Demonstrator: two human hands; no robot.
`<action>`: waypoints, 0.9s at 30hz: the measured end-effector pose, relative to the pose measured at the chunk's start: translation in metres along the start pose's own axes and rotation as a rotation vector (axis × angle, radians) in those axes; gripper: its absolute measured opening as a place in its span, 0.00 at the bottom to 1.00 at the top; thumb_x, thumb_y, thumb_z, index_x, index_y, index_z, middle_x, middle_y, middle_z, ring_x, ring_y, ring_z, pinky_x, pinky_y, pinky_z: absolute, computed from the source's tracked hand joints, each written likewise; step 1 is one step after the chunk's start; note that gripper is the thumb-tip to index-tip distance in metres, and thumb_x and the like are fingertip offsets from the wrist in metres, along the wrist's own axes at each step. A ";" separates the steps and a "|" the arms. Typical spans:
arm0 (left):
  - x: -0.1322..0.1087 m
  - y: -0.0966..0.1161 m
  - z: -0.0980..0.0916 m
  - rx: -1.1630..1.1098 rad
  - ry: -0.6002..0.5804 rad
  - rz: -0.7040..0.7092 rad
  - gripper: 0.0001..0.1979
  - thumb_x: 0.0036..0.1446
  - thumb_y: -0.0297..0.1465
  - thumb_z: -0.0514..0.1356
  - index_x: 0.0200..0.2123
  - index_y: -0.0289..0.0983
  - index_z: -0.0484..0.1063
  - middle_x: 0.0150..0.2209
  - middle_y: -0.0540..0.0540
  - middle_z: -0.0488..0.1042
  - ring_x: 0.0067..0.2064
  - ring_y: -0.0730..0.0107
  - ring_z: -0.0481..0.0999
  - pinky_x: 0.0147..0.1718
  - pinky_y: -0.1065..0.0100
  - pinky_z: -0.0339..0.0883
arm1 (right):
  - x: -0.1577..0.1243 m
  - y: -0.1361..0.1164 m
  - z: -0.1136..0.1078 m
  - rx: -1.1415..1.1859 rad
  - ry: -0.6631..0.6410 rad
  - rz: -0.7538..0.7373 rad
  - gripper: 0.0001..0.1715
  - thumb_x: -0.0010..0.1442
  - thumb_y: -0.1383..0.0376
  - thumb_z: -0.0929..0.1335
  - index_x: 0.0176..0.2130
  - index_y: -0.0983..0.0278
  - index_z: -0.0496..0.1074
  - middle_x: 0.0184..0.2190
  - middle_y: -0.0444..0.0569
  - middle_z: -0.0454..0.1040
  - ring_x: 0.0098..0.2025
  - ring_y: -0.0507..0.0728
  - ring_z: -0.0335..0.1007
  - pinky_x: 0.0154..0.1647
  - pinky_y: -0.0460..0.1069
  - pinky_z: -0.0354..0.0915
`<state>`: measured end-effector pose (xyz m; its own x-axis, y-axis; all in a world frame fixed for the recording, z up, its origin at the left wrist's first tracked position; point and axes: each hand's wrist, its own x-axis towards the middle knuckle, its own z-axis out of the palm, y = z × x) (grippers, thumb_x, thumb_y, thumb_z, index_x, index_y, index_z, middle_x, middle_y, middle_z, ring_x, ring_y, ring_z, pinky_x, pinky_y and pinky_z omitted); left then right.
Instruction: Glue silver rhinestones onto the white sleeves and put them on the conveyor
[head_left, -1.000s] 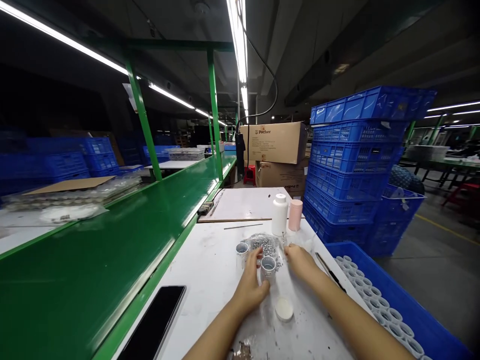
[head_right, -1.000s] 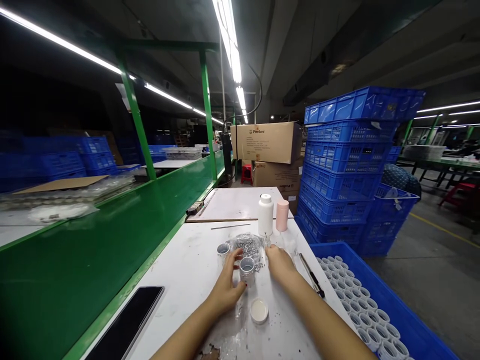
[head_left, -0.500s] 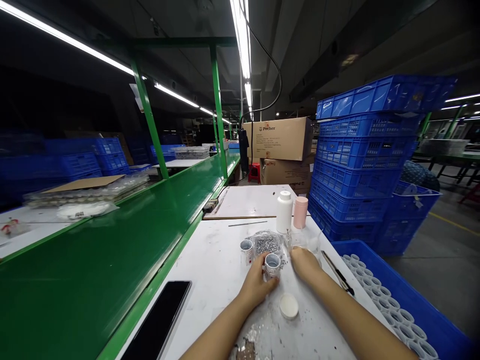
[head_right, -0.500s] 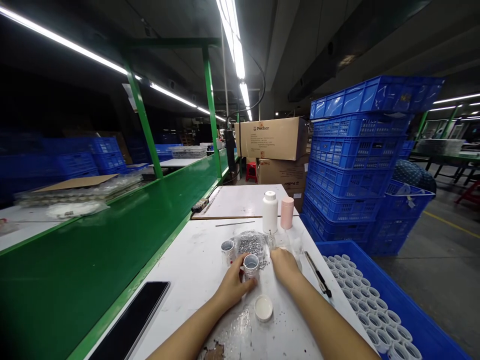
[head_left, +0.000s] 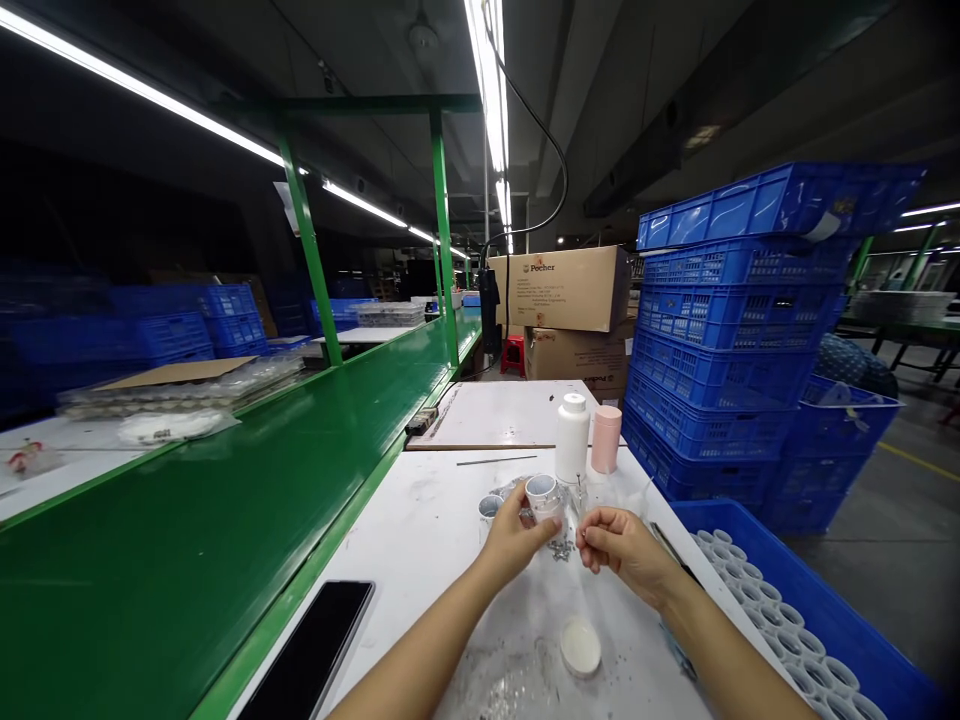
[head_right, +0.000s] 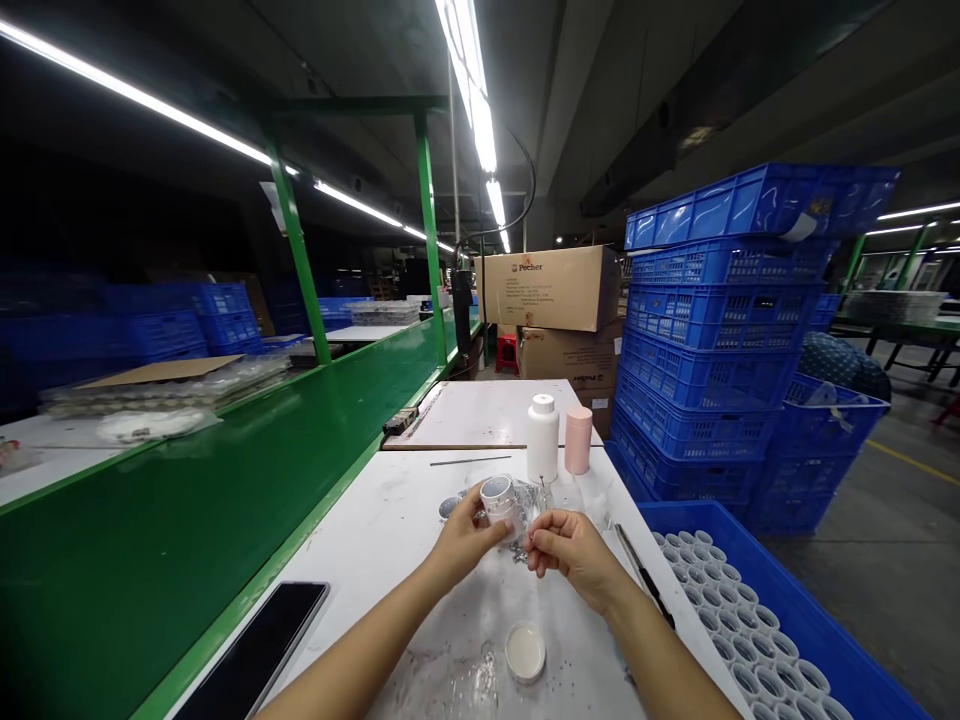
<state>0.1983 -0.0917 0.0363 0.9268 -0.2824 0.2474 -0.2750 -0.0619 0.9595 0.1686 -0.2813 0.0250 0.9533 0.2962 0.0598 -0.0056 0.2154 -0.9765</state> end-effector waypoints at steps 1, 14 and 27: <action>-0.001 0.000 0.000 -0.019 -0.007 0.006 0.27 0.48 0.36 0.65 0.52 0.36 0.66 0.46 0.41 0.73 0.46 0.60 0.73 0.40 0.64 0.69 | -0.002 -0.002 0.001 0.130 -0.015 0.008 0.20 0.47 0.56 0.77 0.30 0.66 0.69 0.27 0.48 0.75 0.24 0.50 0.70 0.24 0.45 0.63; -0.024 -0.024 0.014 -0.032 -0.069 -0.096 0.26 0.44 0.31 0.67 0.49 0.35 0.69 0.44 0.42 0.75 0.45 0.61 0.73 0.36 0.67 0.67 | -0.007 -0.010 0.002 0.094 -0.081 -0.021 0.20 0.51 0.55 0.76 0.28 0.67 0.69 0.25 0.46 0.72 0.24 0.49 0.67 0.25 0.45 0.61; -0.016 -0.039 0.015 -0.074 -0.038 -0.088 0.22 0.43 0.30 0.69 0.44 0.34 0.71 0.38 0.46 0.76 0.41 0.64 0.73 0.43 0.64 0.66 | -0.066 0.009 0.017 -1.000 -0.111 -0.257 0.06 0.60 0.70 0.63 0.32 0.63 0.68 0.42 0.51 0.70 0.45 0.56 0.67 0.48 0.53 0.63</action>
<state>0.1902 -0.0994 -0.0075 0.9359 -0.3149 0.1578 -0.1720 -0.0175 0.9849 0.1009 -0.2828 0.0158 0.8568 0.4455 0.2597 0.4955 -0.5715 -0.6541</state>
